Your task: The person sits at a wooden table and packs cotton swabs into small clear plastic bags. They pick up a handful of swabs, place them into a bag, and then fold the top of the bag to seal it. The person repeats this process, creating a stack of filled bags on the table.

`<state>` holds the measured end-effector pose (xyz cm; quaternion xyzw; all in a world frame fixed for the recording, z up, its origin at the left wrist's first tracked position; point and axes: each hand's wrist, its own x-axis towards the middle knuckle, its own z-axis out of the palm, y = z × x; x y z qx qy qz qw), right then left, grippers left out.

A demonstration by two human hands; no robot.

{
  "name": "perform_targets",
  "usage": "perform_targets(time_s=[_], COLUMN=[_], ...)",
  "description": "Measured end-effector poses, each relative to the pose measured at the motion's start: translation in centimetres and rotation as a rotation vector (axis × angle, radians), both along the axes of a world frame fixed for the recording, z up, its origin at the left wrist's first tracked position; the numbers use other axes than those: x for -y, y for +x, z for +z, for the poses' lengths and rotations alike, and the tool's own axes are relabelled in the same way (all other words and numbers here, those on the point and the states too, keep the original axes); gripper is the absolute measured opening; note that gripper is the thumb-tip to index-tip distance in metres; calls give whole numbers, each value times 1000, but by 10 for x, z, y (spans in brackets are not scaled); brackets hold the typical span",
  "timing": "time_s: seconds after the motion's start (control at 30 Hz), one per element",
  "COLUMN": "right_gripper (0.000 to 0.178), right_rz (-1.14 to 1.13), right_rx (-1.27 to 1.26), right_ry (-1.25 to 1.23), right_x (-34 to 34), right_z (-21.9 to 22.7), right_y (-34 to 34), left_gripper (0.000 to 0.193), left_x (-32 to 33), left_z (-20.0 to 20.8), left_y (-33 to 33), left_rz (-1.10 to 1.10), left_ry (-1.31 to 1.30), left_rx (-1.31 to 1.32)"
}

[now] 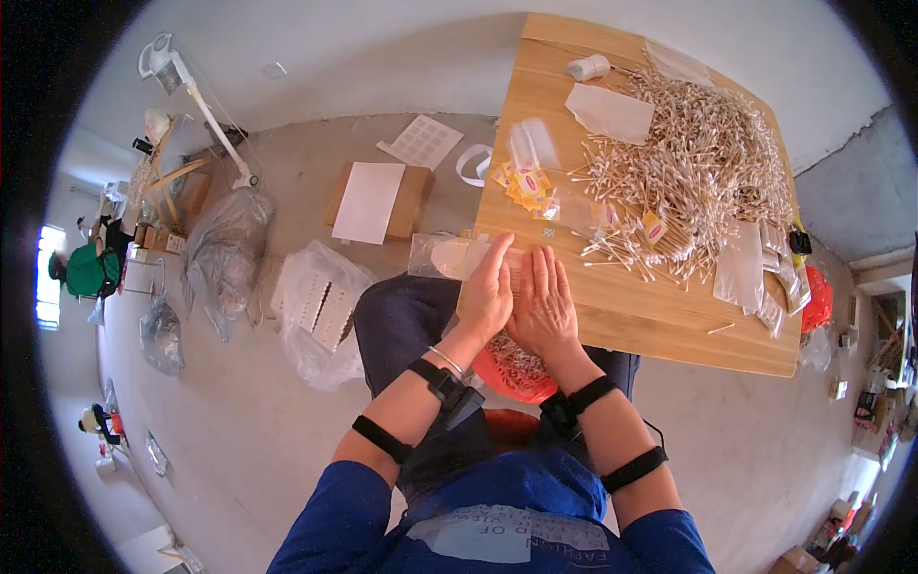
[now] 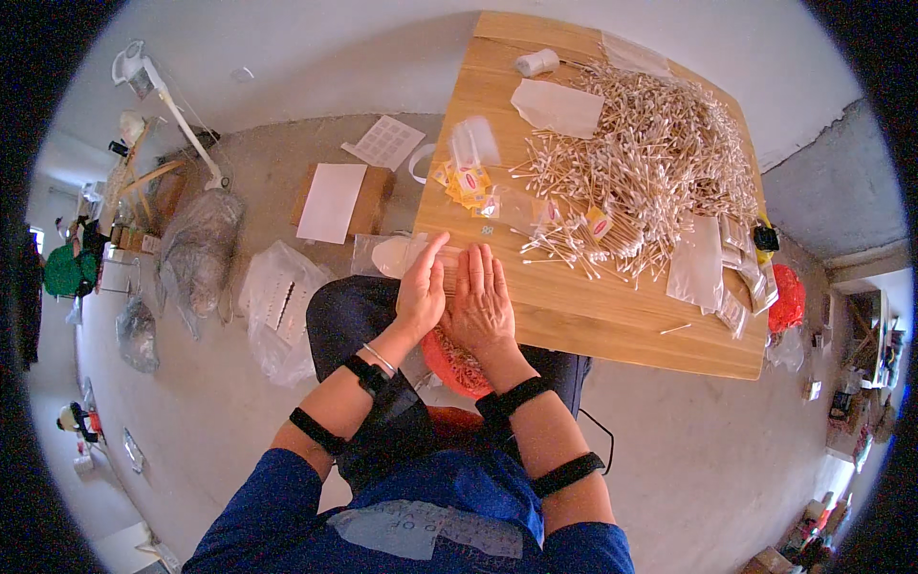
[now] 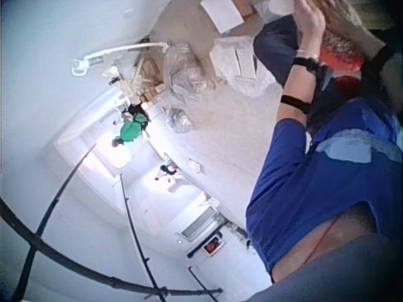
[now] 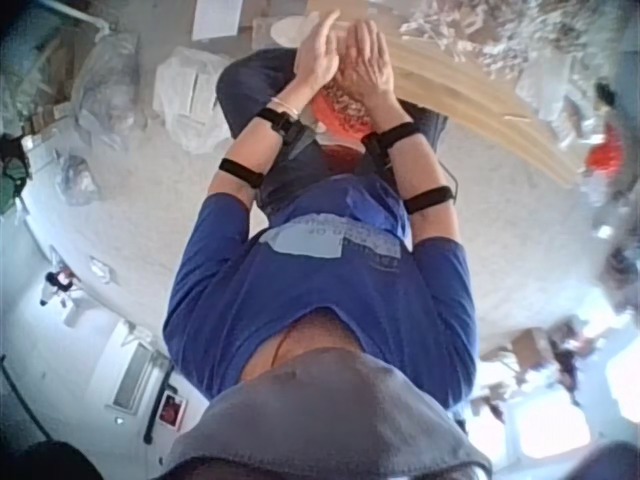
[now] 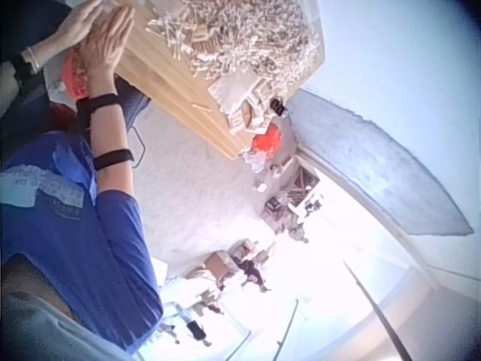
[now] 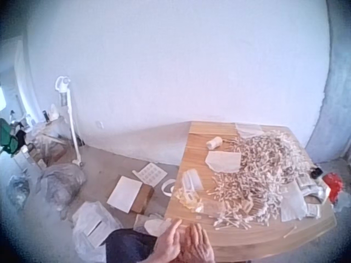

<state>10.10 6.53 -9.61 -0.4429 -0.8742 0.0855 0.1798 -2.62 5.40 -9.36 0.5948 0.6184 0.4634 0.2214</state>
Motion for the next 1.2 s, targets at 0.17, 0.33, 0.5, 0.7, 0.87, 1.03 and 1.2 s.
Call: perform_targets(time_s=[0.17,0.33,0.5,0.7,0.87,1.03,1.2], right_gripper=[68,64,65,64,67,71,78], right_rz=[5,-2,-4,-7,-19,-35,-34], right_rx=[39,76,76,79,95,76,88], right_ry=[-4,18,16,16,18,-14,-17], right_x=[1,0,1,2,0,0,1], right_z=[-5,-4,-1,-2,-4,-4,0], right_y=[0,-1,-1,-3,-1,-3,-3], left_gripper=[41,41,41,42,36,35,46], left_x=[-5,-5,-3,-9,-3,0,1], left_z=[-5,-8,-10,-19,-3,0,0], left_y=[7,10,9,12,8,5,-2], left_rz=[70,96,65,67,44,59,29], left_ry=[94,113,-6,25,1,-46,22], left_rx=[-25,-72,-77,-266,-96,7,154])
